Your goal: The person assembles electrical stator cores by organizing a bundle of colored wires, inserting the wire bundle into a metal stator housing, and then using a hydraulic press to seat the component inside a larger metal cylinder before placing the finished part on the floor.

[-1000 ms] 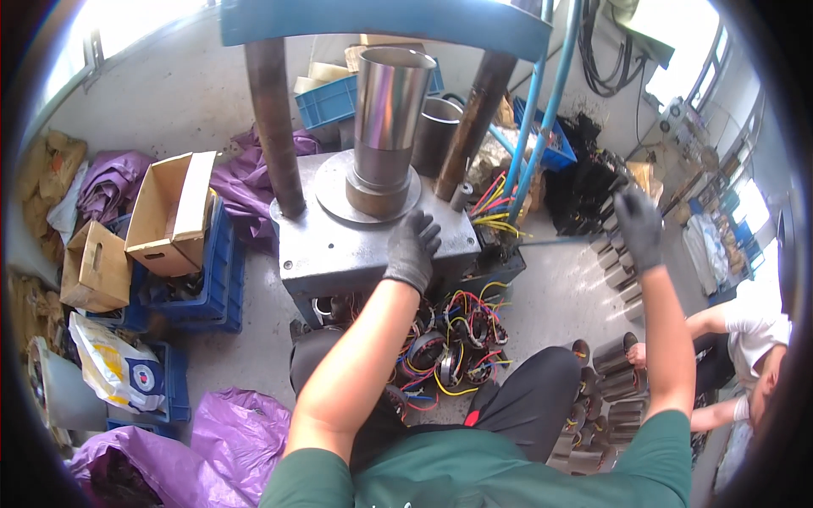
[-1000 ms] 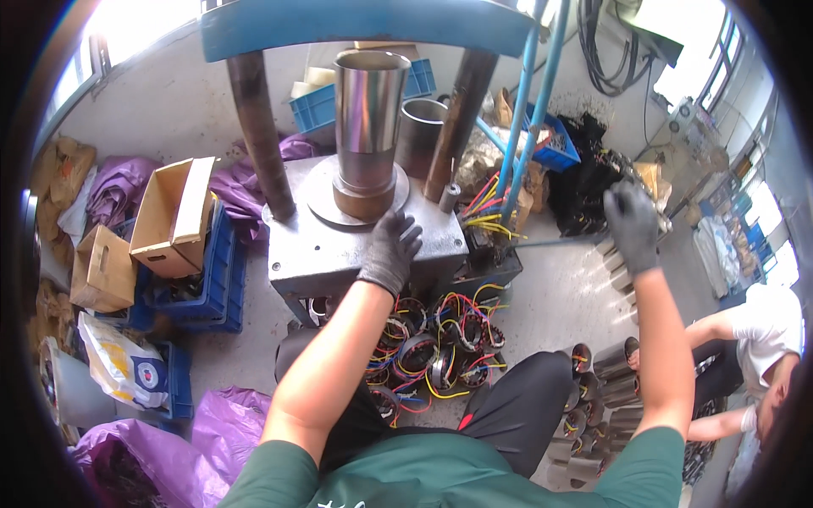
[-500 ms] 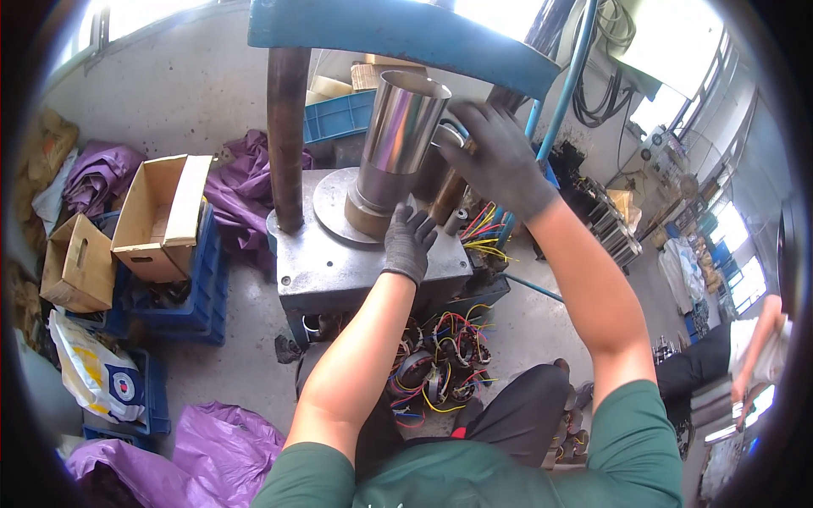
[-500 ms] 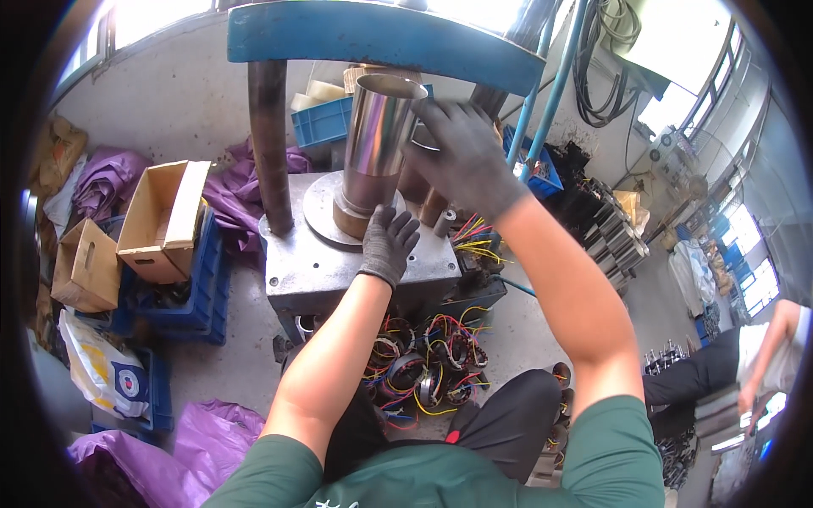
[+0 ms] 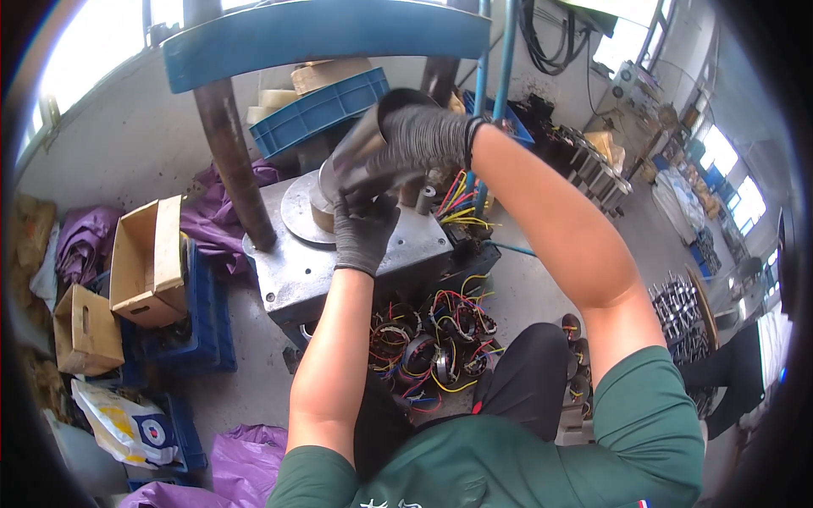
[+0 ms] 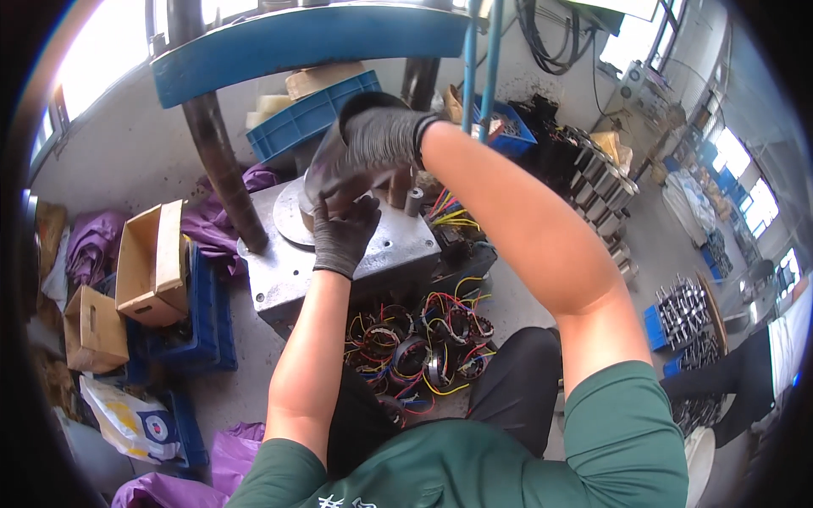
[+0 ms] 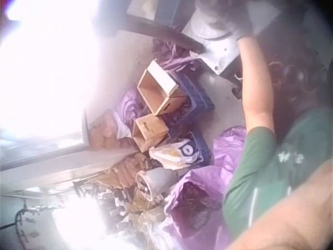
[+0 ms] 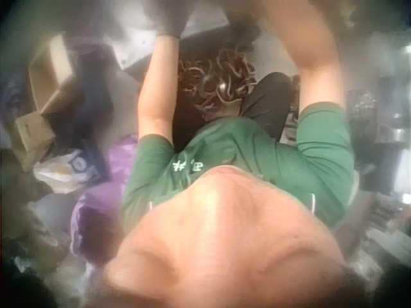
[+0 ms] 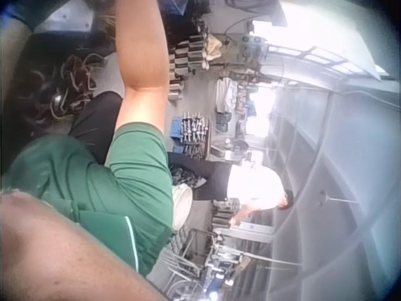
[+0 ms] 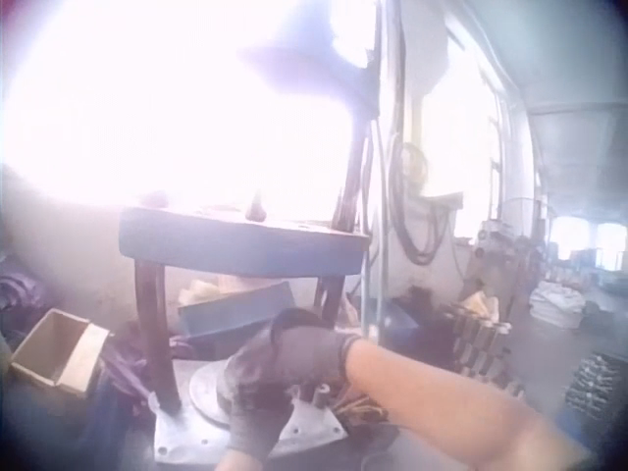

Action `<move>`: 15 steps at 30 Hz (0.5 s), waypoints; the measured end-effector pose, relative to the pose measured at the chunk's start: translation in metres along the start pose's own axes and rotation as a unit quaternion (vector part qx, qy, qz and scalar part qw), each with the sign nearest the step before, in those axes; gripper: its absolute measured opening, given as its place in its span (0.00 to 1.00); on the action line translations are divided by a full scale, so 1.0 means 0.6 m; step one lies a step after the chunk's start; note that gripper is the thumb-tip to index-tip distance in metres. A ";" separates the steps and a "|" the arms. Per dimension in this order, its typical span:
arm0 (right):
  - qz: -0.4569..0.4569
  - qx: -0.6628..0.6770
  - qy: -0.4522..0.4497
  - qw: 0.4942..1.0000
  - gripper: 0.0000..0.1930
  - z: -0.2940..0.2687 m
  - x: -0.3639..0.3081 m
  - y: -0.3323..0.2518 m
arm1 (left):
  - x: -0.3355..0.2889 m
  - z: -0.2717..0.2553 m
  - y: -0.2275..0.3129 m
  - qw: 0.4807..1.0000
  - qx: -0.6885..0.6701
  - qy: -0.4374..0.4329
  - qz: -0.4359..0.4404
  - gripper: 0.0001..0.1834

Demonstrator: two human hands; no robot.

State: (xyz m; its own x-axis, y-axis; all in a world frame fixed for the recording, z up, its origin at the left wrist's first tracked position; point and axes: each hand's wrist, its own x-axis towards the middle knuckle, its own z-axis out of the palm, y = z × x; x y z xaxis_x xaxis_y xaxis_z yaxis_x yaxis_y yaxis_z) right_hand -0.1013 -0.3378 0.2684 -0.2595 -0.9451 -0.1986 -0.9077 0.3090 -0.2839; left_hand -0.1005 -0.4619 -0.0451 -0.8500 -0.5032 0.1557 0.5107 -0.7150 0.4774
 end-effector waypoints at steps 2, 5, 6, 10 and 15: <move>-0.024 0.103 0.036 0.994 0.23 0.073 -0.062 0.062 | -0.012 0.052 -0.002 0.940 -0.307 -0.066 -0.136 0.41; -0.048 0.254 0.138 0.956 0.33 0.237 -0.140 0.156 | -0.050 0.082 0.008 0.961 -0.186 -0.094 -0.181 0.36; -0.053 0.321 0.163 0.932 0.29 0.300 -0.159 0.180 | -0.052 0.084 0.004 0.986 -0.081 -0.016 -0.147 0.45; -0.074 0.370 0.292 0.879 0.16 0.511 -0.220 0.214 | -0.130 0.092 0.003 0.936 0.318 0.128 -0.075 0.35; 0.039 0.932 0.206 0.295 0.27 0.528 -0.258 0.161 | -0.154 0.086 -0.029 0.866 0.477 0.057 0.138 0.18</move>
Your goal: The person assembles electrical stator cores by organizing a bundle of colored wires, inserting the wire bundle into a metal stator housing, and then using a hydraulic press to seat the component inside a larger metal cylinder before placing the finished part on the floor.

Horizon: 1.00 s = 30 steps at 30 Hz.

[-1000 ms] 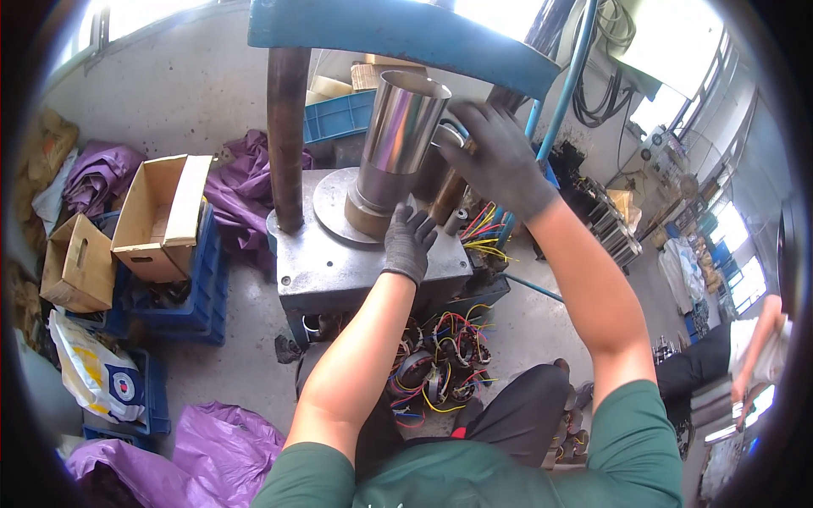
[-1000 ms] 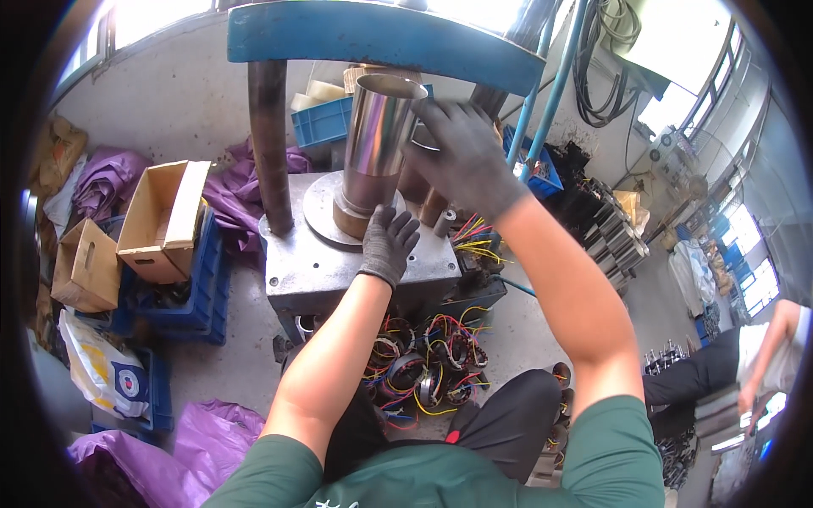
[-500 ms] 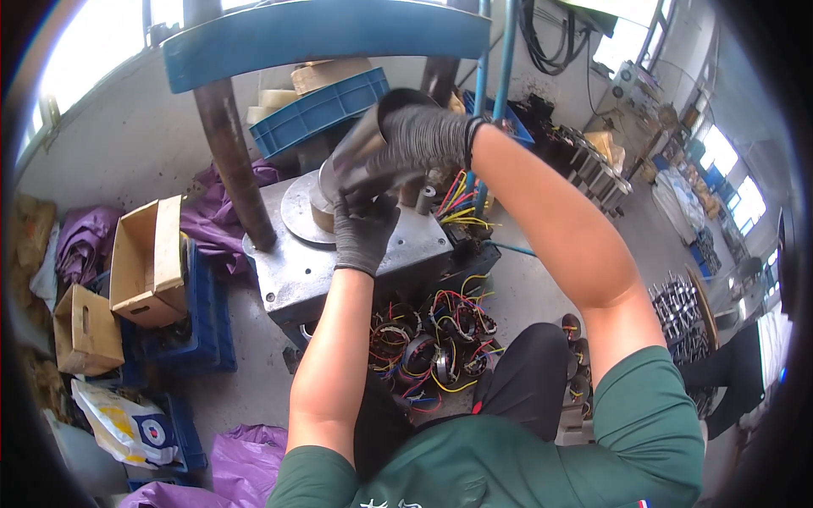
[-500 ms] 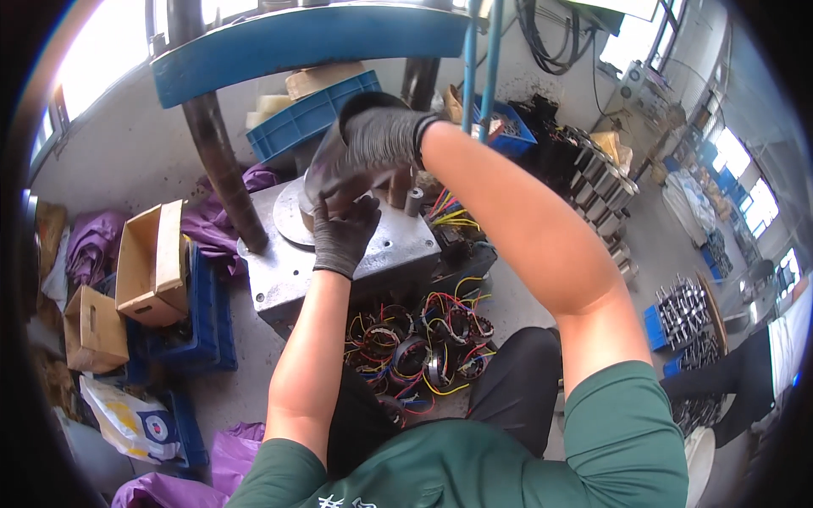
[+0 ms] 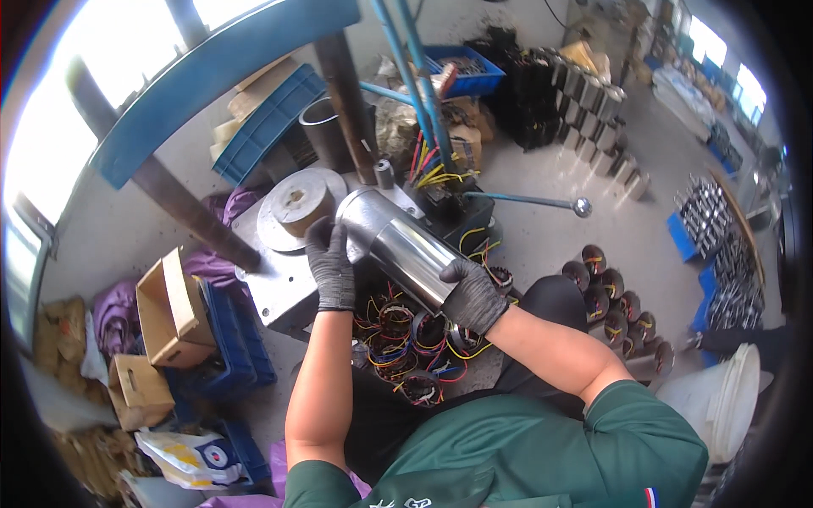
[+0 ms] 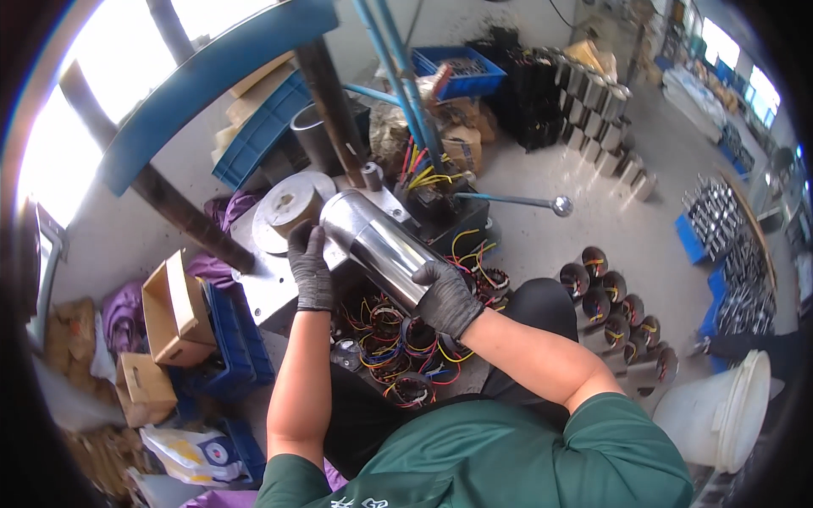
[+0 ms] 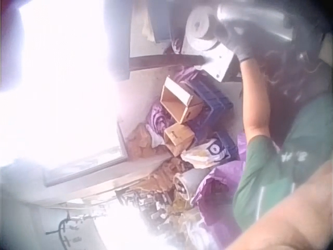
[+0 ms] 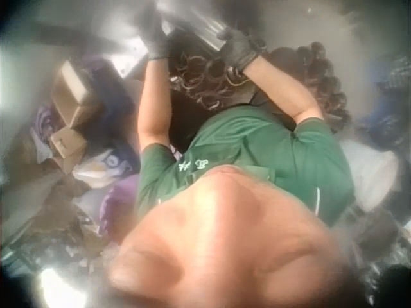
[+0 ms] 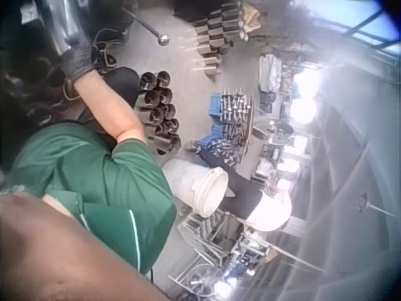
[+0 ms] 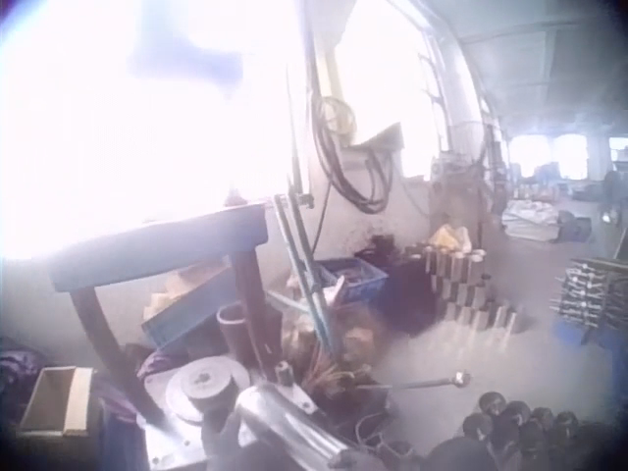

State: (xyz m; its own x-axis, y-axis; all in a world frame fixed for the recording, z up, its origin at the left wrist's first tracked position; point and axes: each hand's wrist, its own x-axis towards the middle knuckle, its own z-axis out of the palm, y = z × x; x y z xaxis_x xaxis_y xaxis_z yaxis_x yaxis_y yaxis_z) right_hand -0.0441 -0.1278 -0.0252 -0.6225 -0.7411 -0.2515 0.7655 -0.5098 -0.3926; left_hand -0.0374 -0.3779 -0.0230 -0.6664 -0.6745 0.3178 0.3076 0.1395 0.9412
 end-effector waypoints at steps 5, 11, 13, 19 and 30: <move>-0.010 0.021 0.107 0.994 0.18 0.015 -0.014 0.006 | 0.090 0.010 -0.034 0.971 0.200 -0.089 0.097 0.19; -0.172 -0.136 0.050 0.974 0.09 -0.064 0.069 0.038 | 0.163 0.120 0.015 0.840 0.509 -0.188 -0.011 0.29; -0.049 0.079 0.052 0.994 0.09 0.010 0.021 0.001 | 0.176 0.114 0.028 0.800 0.578 -0.160 -0.028 0.31; -0.133 -0.064 0.122 0.982 0.10 -0.004 0.049 0.019 | 0.188 0.139 0.036 0.750 0.647 -0.134 -0.029 0.36; -0.208 -0.142 0.137 0.958 0.11 -0.002 0.023 0.050 | 0.131 0.181 0.124 0.761 0.638 -0.091 -0.076 0.41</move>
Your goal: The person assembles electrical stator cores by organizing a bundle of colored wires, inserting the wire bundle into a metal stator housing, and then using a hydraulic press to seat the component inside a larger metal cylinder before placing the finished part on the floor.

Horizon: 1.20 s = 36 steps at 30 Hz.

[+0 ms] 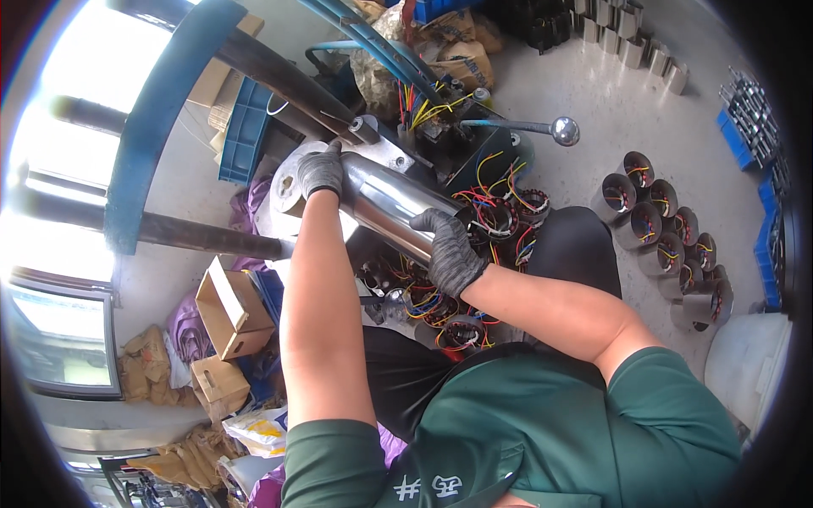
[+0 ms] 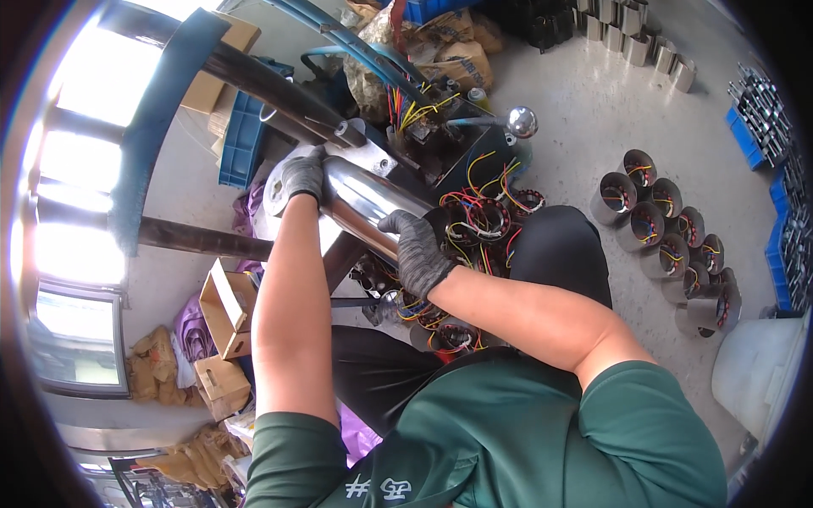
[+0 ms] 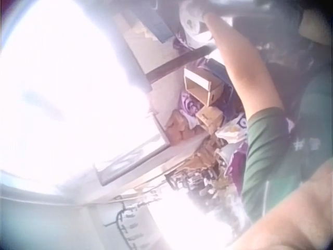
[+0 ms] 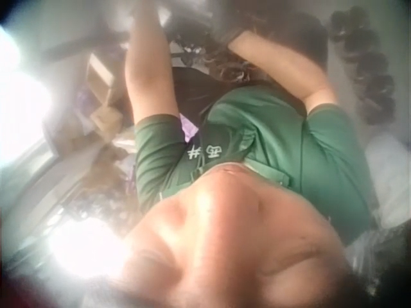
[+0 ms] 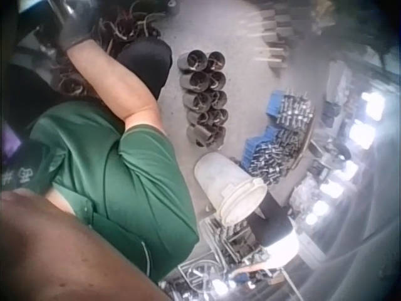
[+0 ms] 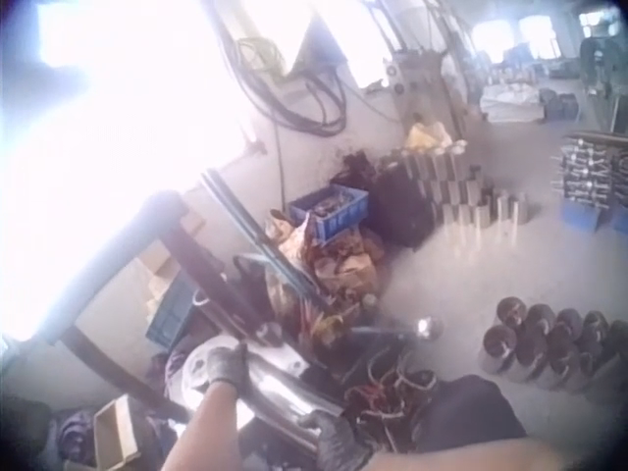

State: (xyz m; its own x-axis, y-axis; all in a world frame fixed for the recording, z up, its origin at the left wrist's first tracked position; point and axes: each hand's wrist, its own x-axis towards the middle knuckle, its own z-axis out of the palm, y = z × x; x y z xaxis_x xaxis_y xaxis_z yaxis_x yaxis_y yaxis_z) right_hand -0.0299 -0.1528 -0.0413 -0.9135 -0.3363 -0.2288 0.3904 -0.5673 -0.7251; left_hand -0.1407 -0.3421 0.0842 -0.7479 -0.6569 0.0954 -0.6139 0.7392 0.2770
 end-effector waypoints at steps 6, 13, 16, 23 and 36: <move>-0.148 -0.168 -0.008 0.974 0.10 -0.001 -0.013 -0.007 | 0.022 0.010 -0.002 0.999 0.051 -0.019 -0.004 0.44; 0.051 0.010 0.029 0.998 0.10 0.008 -0.027 -0.015 | 0.022 0.011 -0.003 0.999 0.024 -0.031 0.015 0.42; -0.095 -0.087 -0.004 0.992 0.10 -0.028 -0.034 0.022 | 0.033 0.014 -0.002 0.998 0.034 -0.051 -0.027 0.40; 0.102 0.090 0.051 0.989 0.10 -0.010 -0.057 -0.039 | 0.079 0.058 -0.056 0.959 0.189 0.021 0.208 0.23; 0.060 0.073 0.058 0.994 0.09 -0.067 -0.026 0.024 | -0.001 0.007 -0.008 0.998 0.055 -0.008 0.032 0.28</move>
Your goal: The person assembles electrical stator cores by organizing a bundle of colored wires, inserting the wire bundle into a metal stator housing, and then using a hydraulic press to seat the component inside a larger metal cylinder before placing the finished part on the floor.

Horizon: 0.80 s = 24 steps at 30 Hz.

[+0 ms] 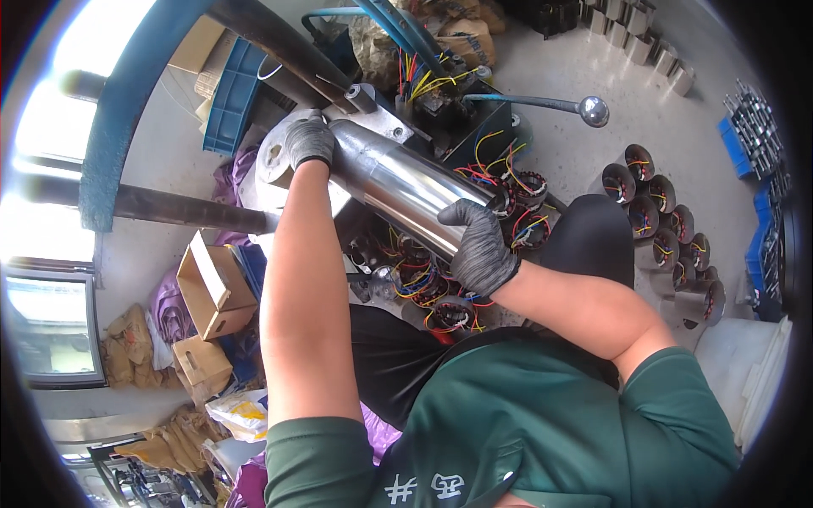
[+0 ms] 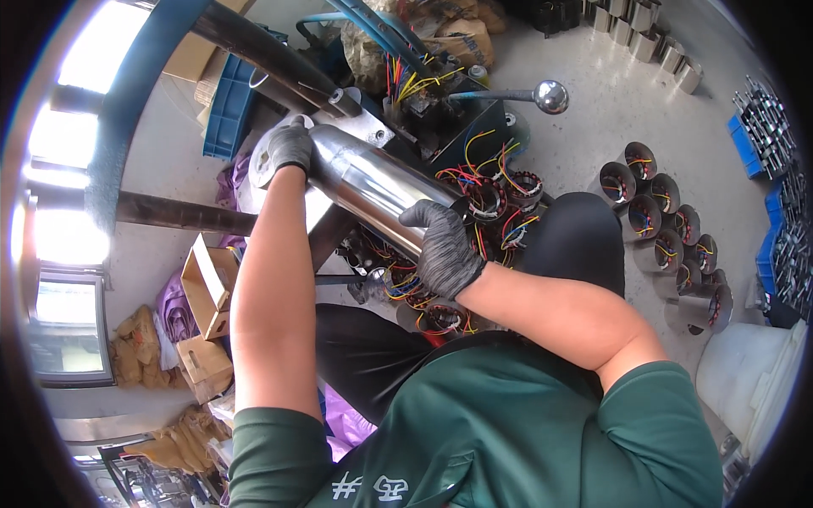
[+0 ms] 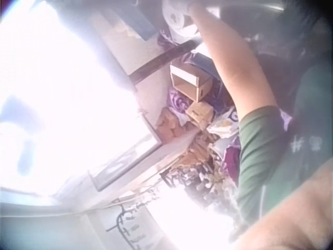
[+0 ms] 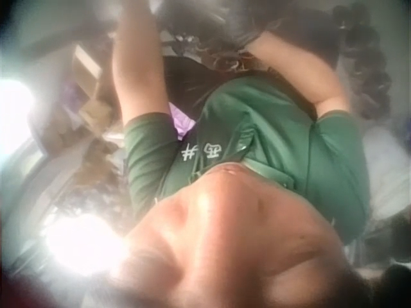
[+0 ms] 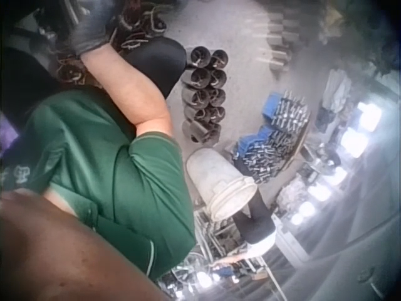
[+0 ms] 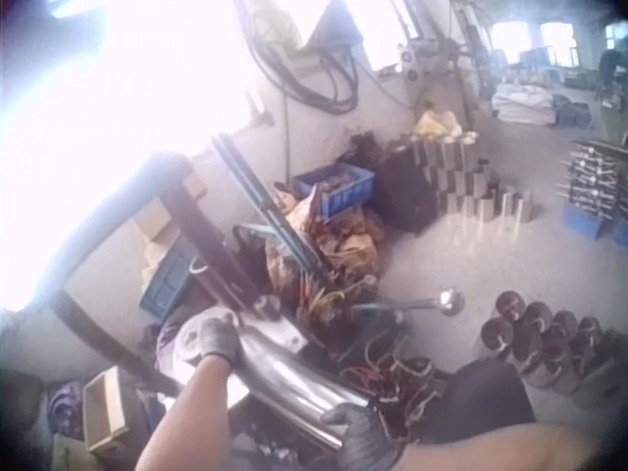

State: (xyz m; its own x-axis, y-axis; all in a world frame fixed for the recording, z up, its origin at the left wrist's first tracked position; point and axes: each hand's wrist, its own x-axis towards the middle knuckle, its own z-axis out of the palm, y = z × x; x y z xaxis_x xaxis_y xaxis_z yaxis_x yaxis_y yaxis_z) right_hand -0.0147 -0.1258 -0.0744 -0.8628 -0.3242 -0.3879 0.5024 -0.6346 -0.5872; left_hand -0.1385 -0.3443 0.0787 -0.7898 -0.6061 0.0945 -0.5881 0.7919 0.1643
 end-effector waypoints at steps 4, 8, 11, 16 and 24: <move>-0.090 -0.138 -0.111 0.980 0.09 -0.039 0.023 0.022 | 0.006 0.000 -0.003 1.000 -0.010 0.013 -0.027 0.31; 0.014 0.001 -0.016 1.000 0.25 0.014 -0.001 -0.002 | 0.054 0.044 -0.032 0.997 0.065 0.029 0.013 0.24; -0.052 -0.043 -0.032 0.997 0.22 0.025 -0.017 -0.006 | 0.066 0.058 -0.040 0.988 0.134 0.028 0.071 0.22; -0.025 -0.060 -0.049 0.997 0.24 0.013 -0.019 0.003 | 0.079 0.070 -0.057 0.990 0.110 0.074 0.051 0.22; 0.150 0.089 -0.077 0.982 0.32 0.025 -0.037 -0.071 | 0.083 0.054 -0.066 0.988 0.140 0.036 0.056 0.21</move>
State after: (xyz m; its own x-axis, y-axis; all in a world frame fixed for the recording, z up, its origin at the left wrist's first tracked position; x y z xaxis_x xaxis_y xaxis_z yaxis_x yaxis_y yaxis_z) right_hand -0.0176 -0.1023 -0.0299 -0.6833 -0.6079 -0.4044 0.7287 -0.6030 -0.3248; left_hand -0.1602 -0.4034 0.0452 -0.8442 -0.5087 0.1688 -0.5306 0.8378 -0.1288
